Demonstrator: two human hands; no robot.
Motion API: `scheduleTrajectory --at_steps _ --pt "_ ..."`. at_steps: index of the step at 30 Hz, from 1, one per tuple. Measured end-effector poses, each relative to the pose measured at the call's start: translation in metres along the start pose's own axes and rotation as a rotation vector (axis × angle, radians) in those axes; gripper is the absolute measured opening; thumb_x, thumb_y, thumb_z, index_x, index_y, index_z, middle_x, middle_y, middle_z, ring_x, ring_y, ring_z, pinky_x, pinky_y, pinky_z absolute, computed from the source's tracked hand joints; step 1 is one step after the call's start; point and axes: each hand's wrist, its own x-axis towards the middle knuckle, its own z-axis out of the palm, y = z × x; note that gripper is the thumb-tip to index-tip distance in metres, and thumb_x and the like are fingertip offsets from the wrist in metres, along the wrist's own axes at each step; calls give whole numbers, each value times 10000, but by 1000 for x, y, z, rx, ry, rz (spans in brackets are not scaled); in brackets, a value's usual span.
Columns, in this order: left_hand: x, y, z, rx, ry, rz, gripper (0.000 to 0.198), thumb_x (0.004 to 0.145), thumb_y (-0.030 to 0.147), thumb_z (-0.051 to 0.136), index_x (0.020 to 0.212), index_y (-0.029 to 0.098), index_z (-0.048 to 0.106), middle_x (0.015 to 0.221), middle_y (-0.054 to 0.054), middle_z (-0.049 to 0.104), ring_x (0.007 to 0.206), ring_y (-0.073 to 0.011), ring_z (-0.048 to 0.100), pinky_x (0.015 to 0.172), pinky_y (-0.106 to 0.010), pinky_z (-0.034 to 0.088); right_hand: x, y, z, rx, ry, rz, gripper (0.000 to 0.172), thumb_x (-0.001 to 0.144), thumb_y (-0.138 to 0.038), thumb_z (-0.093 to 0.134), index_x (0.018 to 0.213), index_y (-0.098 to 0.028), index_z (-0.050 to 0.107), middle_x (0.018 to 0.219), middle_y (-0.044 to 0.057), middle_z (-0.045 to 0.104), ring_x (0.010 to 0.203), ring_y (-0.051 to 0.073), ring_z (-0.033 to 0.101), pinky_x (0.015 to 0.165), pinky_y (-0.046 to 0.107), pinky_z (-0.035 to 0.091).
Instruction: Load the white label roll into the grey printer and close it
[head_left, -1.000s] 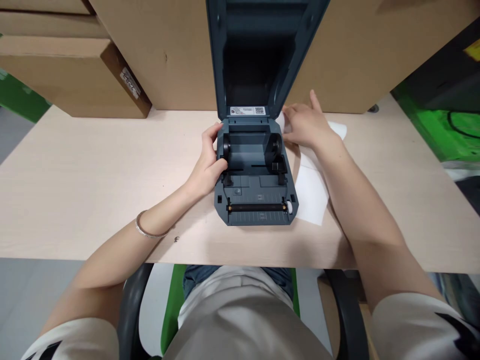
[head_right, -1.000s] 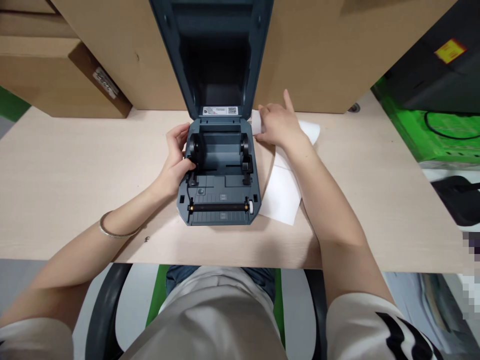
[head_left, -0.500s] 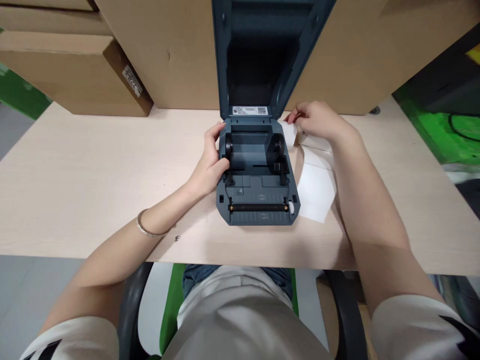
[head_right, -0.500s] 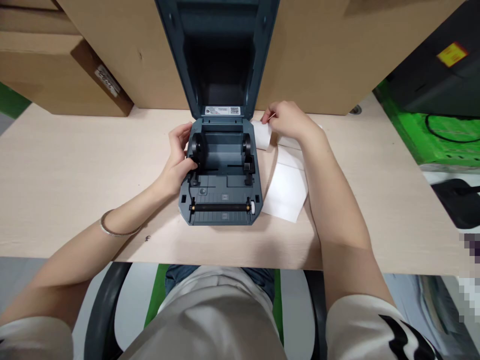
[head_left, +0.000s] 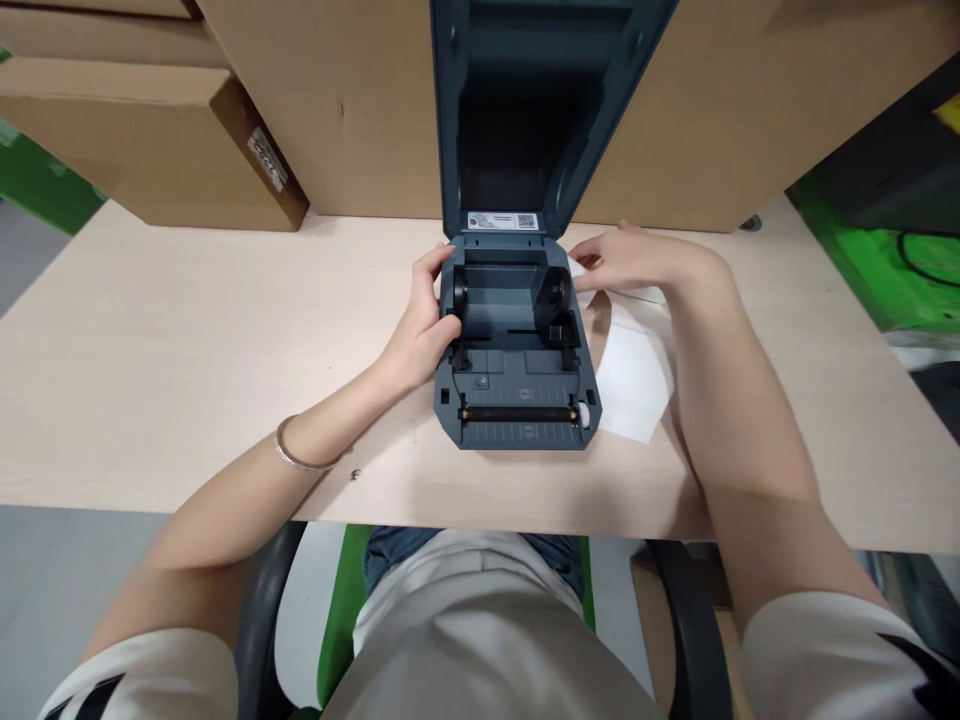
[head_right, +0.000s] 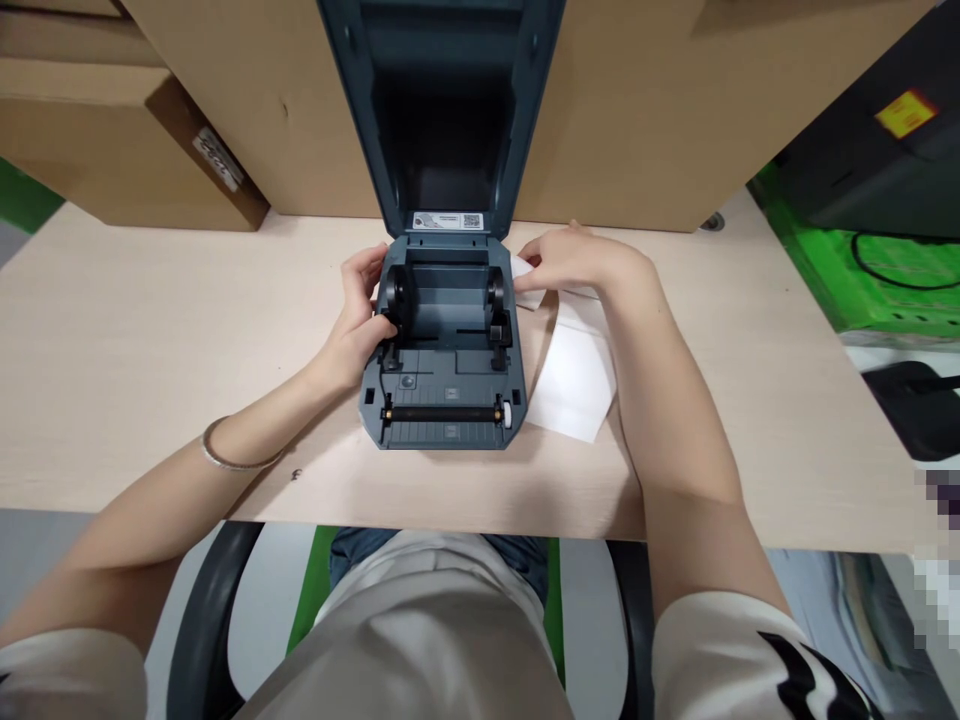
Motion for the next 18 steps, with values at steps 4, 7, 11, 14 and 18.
scheduleTrajectory --at_steps 4,7,11,14,18 --pt "0 0 0 -1 4 -26 785 904 397 664 1559 409 231 1751 -29 232 1669 -343 207 1397 -597 226 5 -17 10 -136 -37 37 123 776 -298 722 866 -249 655 778 18 705 924 289 717 1314 620 254" --pt "1 -1 0 -10 -3 -21 794 892 386 667 1556 400 232 1753 -31 245 1664 -335 223 1395 -590 237 4 -25 12 -137 -13 59 229 759 -315 743 956 -232 661 963 79 736 1005 328 708 1070 533 509" --pt "1 -2 1 -6 4 1 802 889 382 660 1562 385 223 1755 -34 251 1666 -333 220 1401 -586 224 -13 -27 -4 -137 117 136 274 794 -374 754 978 -224 617 1073 126 721 988 334 682 807 435 554" --pt "0 -2 2 1 21 -1 809 872 354 654 1562 383 233 1745 -34 261 1667 -335 220 1408 -585 212 -42 -32 -25 -194 305 231 284 838 -394 735 1007 -225 581 1029 166 696 1029 394 671 833 495 552" --pt "1 -4 3 -8 17 -10 823 858 337 653 1560 404 229 1743 -20 257 1672 -342 207 1406 -610 207 -83 -54 -41 -85 510 121 281 836 -444 724 978 -269 556 1020 126 699 1088 441 687 873 563 558"
